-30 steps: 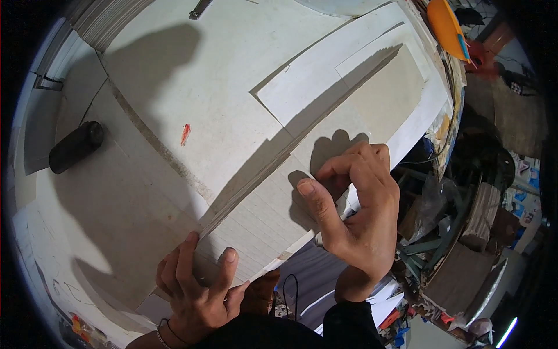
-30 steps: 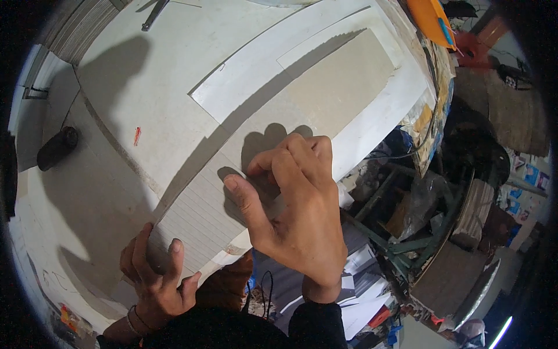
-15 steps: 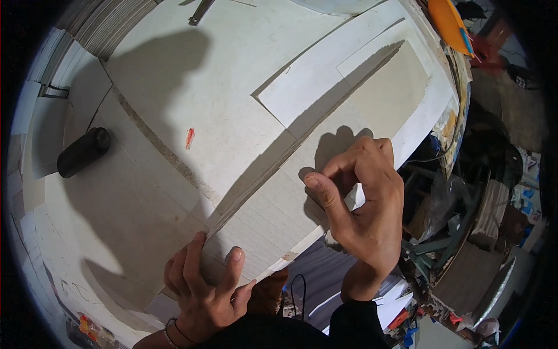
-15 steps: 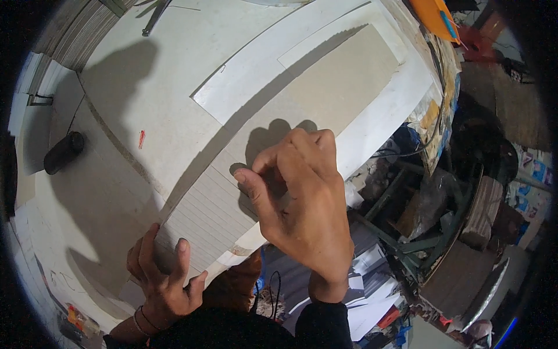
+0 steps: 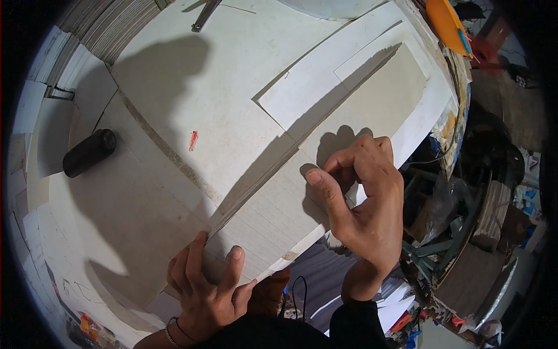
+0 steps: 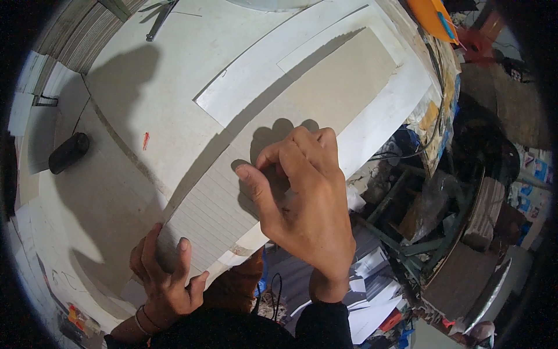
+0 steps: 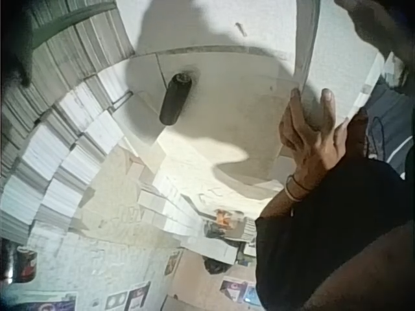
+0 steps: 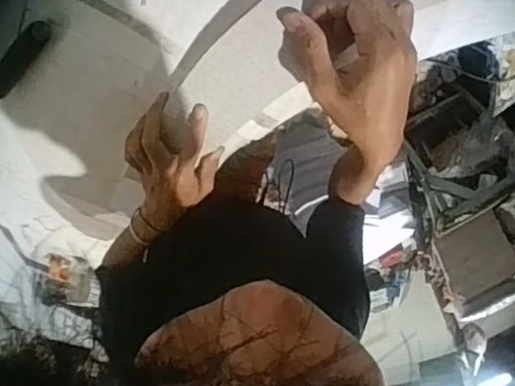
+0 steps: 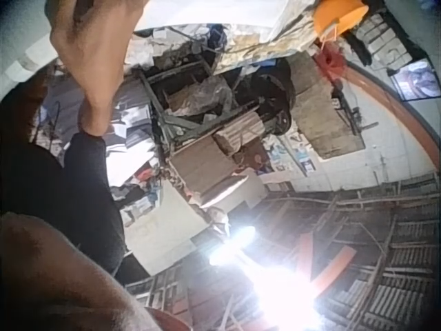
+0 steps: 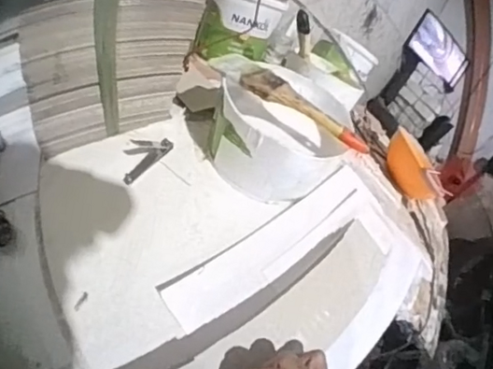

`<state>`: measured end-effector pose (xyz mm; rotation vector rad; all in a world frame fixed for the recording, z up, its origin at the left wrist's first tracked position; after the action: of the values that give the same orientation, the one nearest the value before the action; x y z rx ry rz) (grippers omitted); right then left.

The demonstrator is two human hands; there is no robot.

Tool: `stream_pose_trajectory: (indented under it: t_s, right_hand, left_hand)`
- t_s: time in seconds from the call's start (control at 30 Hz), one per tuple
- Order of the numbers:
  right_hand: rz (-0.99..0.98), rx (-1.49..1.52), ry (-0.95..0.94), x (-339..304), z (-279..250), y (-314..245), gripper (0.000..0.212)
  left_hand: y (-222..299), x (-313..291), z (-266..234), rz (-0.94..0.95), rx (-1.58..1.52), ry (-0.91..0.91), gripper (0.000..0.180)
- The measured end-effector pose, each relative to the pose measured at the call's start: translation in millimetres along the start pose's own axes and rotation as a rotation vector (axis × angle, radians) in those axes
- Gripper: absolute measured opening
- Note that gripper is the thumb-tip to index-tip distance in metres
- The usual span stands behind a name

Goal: Manually aligning paper stacks and applying glue to cardboard strips for binding.

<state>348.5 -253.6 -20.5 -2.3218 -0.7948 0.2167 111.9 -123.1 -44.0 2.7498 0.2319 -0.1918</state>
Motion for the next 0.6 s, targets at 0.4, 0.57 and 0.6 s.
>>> stream_pose_trajectory:
  t_s: [0.4, 0.57, 0.6]
  right_hand:
    - [0.023, -0.001, -0.012, -1.1, 1.1, -0.2, 0.019]
    - [0.06, 0.109, 0.168, -7.4, 3.2, -3.2, 0.015]
    - [0.057, 0.116, 0.165, -10.9, 1.1, -5.7, 0.015]
  left_hand:
    - [1.0, 0.9, -4.2, -0.002, -0.017, 0.018, 0.065]
    - [1.7, 4.2, -5.8, 0.006, -0.066, 0.032, 0.069]
    - [2.1, 3.9, -4.4, 0.027, -0.079, 0.027, 0.072]
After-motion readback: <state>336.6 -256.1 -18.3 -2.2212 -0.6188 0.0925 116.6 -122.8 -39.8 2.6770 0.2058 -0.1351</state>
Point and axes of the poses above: each hand's wrist, its own x-axis towards the middle knuckle, its own z-axis out of the palm, y = z × x, the point moved 3 cm from there along x, towards the middle knuckle, and after that the axes turned 1 degree about -x, right-handed, at the moved point
